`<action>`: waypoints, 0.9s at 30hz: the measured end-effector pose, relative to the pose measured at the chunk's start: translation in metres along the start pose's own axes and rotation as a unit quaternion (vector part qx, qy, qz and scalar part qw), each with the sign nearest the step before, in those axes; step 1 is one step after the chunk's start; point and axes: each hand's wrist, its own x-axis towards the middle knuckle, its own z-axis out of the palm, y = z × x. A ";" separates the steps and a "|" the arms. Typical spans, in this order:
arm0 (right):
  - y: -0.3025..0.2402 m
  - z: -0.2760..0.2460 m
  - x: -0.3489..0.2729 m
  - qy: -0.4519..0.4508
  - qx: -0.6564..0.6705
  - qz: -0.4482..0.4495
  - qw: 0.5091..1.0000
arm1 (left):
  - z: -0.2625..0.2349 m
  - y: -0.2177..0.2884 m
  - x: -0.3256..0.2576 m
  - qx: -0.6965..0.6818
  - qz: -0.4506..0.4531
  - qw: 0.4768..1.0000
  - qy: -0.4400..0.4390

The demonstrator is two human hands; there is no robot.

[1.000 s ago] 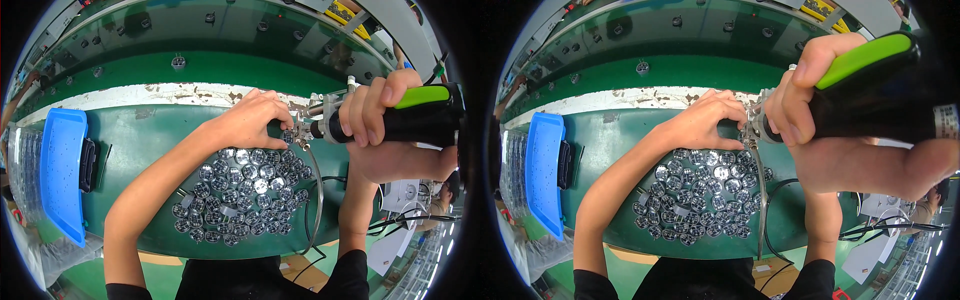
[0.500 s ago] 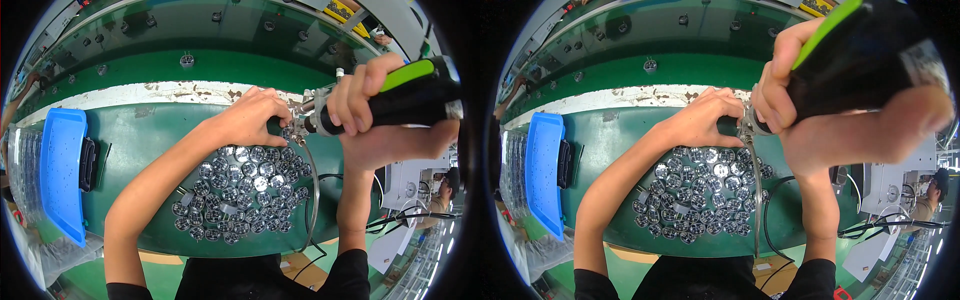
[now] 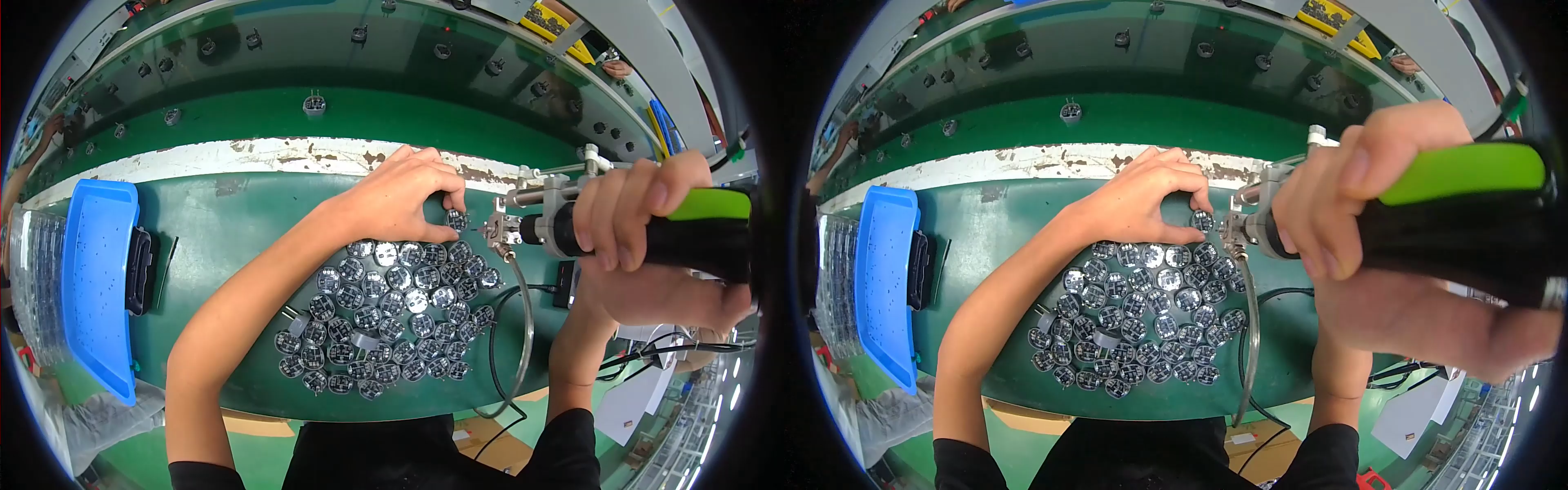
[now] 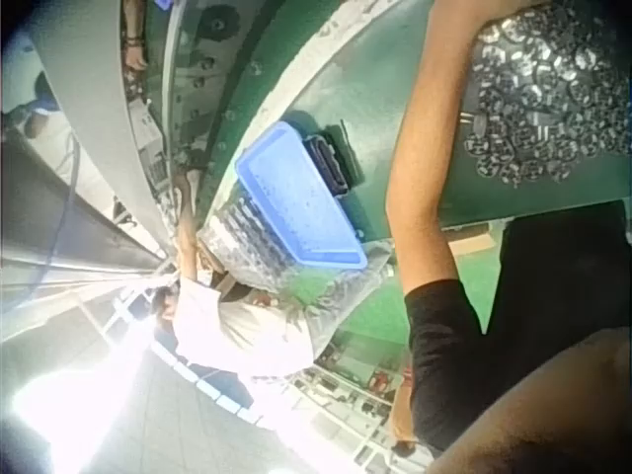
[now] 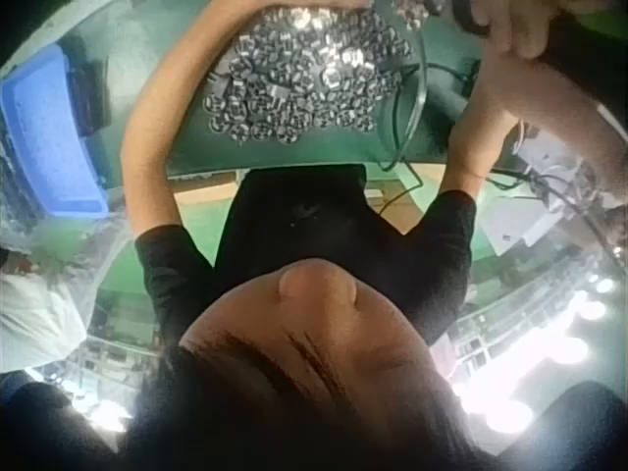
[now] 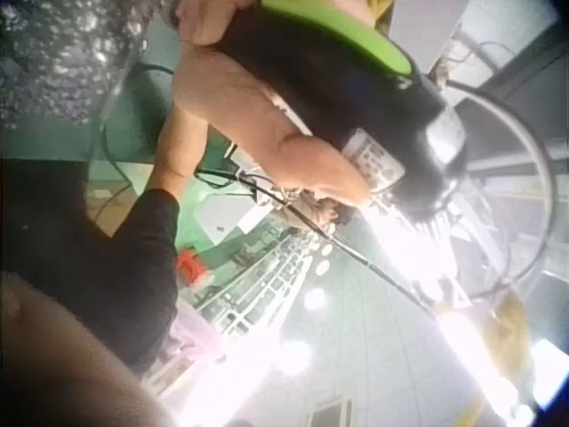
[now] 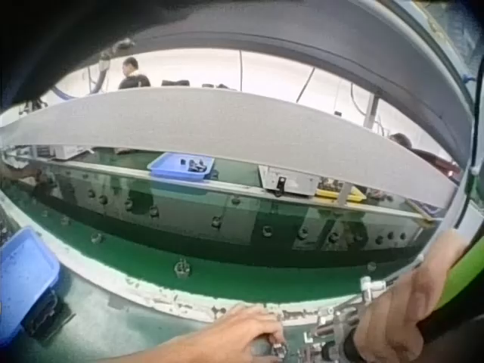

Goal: The person assembles small round electronic components on a factory workbench using a handheld power tool.

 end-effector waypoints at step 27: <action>0.037 0.038 0.013 0.206 0.120 0.092 0.967 | -0.006 0.001 -0.004 0.017 -0.012 1.000 -0.015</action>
